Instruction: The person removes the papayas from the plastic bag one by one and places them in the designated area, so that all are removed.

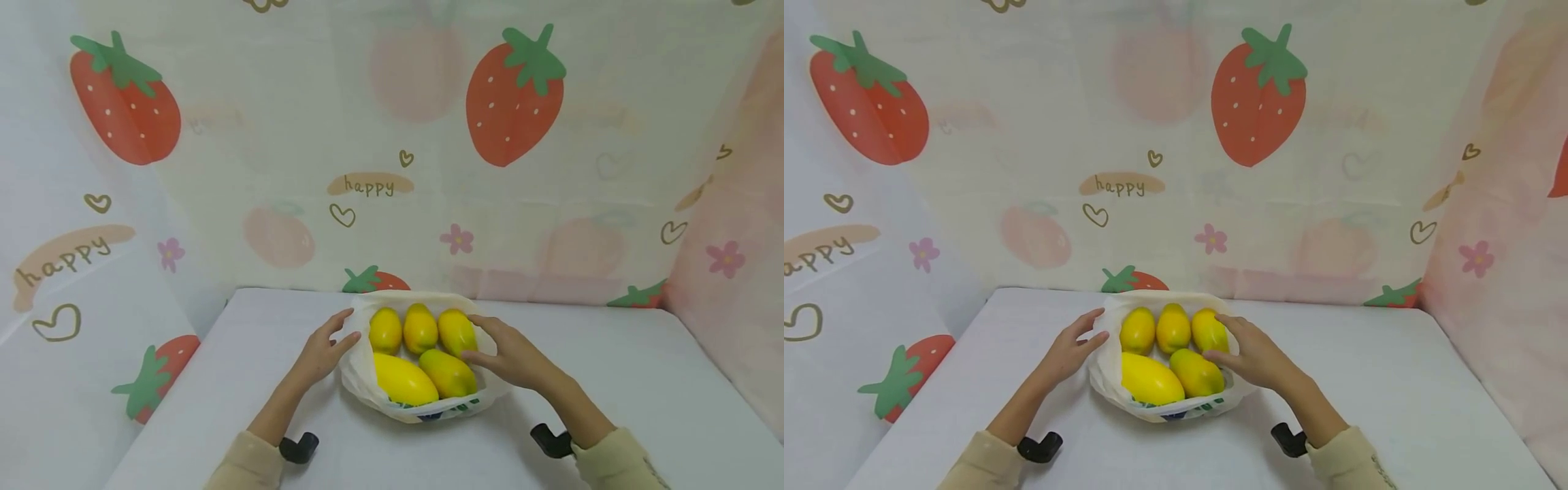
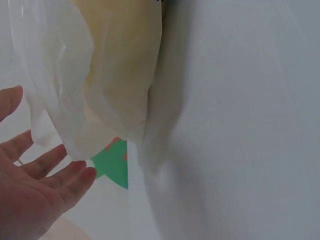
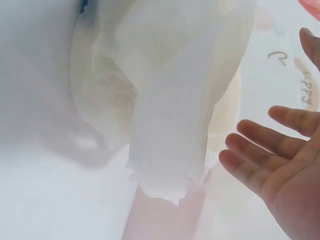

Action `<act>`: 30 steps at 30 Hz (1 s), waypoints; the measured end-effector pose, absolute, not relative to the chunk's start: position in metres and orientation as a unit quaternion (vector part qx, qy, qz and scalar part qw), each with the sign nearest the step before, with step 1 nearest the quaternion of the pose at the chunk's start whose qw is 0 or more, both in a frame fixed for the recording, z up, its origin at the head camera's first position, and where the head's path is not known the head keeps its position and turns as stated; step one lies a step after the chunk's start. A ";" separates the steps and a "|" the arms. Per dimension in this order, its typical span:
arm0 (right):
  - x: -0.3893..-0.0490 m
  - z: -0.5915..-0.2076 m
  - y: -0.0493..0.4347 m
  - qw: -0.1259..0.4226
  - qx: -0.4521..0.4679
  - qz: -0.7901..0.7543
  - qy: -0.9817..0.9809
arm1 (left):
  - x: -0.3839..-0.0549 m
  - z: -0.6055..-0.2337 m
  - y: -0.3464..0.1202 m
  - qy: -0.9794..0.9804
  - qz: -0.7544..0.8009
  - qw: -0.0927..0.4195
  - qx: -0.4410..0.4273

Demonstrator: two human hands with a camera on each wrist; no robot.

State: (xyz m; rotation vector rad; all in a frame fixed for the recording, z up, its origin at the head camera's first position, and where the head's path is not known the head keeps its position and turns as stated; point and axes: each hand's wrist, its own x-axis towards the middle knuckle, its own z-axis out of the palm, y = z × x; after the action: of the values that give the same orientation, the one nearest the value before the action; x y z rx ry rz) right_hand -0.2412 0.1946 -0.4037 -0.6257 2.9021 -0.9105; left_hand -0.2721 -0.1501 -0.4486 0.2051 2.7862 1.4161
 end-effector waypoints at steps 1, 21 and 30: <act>-0.242 -0.404 0.193 0.022 -0.202 -0.293 0.934 | -0.272 -0.449 -0.150 0.890 0.452 0.005 0.064; -0.242 -0.412 0.168 0.085 -0.211 -0.290 0.930 | -0.277 -0.456 -0.138 0.885 0.458 0.020 0.074; -0.238 -0.416 0.160 0.098 -0.204 -0.257 0.940 | -0.281 -0.457 -0.135 0.883 0.462 -0.016 0.084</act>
State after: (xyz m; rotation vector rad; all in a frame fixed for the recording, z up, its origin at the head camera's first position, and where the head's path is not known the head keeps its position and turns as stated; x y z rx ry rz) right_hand -0.2385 0.1604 -0.4163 -0.6039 2.7813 -0.7610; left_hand -0.2805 -0.1349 -0.4569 0.2677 2.8014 1.4655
